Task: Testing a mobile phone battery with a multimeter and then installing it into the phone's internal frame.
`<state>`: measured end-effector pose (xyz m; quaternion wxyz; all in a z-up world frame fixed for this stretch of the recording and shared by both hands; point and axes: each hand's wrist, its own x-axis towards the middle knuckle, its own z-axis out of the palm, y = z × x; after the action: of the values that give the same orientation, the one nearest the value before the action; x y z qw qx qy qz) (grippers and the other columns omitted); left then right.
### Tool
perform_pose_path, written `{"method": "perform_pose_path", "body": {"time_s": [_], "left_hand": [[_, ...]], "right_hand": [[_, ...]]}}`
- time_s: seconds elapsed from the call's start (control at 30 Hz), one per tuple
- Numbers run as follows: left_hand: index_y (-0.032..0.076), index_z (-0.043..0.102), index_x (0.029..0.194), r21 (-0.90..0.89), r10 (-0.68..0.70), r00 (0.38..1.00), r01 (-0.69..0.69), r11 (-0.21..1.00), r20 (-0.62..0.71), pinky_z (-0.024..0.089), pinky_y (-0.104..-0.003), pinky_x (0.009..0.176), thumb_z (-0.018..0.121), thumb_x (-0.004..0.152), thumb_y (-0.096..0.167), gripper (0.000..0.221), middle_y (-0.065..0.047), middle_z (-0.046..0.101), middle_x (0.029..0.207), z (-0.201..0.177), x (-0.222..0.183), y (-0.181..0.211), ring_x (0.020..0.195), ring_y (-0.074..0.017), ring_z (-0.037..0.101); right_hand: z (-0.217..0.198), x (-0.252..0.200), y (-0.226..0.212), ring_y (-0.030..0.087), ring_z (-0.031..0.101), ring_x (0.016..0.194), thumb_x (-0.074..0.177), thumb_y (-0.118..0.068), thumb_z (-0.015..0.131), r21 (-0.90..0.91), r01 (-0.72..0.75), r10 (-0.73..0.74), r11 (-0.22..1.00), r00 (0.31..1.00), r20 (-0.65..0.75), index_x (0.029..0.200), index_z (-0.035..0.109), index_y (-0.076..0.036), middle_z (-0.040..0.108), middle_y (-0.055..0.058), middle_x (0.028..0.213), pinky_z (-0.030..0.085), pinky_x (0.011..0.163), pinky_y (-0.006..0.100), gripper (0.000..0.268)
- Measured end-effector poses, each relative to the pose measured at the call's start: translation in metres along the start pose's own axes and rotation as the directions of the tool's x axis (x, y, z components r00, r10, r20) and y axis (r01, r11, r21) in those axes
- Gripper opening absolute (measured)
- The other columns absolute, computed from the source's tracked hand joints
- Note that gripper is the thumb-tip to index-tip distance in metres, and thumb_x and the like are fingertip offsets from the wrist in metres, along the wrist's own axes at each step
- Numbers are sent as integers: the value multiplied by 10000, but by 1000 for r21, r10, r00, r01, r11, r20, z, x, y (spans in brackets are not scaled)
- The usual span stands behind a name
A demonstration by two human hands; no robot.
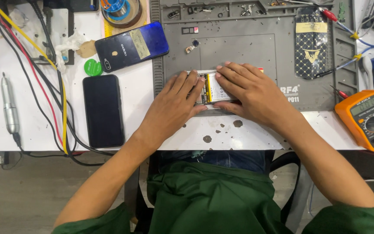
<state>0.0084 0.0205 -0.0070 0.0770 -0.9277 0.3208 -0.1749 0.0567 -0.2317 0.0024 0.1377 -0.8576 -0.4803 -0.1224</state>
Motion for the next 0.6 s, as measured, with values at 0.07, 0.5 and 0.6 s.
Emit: {"method": "perform_pose_path", "body": {"time_s": [0.07,0.5,0.6], "left_hand": [[50,537,1430,-15,20,1000,-21,1000,-21,478,-377,1095,634,996,615,719,-172,548,1436,2,2,-6,1296,-286,536],[-29,623,1288,-341,-408,900,339,877,-154,535,-412,969,750,1018,195,373,-157,665,1205,-56,-74,-30,1104,-315,628],[-26,749,1137,-129,-655,738,642,756,-161,529,-410,783,791,1031,55,140,-145,664,1033,-57,-136,-65,932,-315,615]], "right_hand": [[1,3,-2,347,605,1342,1016,-430,687,-71,47,-51,996,997,-51,1361,648,30,643,188,1431,492,1102,449,577],[8,13,-12,296,598,1349,1039,-511,609,-165,97,-99,981,995,-2,1424,601,-89,631,116,1444,460,1128,445,572],[5,17,-17,260,615,1331,1047,-542,580,-293,119,-115,949,993,29,1392,632,-111,653,87,1415,480,1116,410,555]]}}
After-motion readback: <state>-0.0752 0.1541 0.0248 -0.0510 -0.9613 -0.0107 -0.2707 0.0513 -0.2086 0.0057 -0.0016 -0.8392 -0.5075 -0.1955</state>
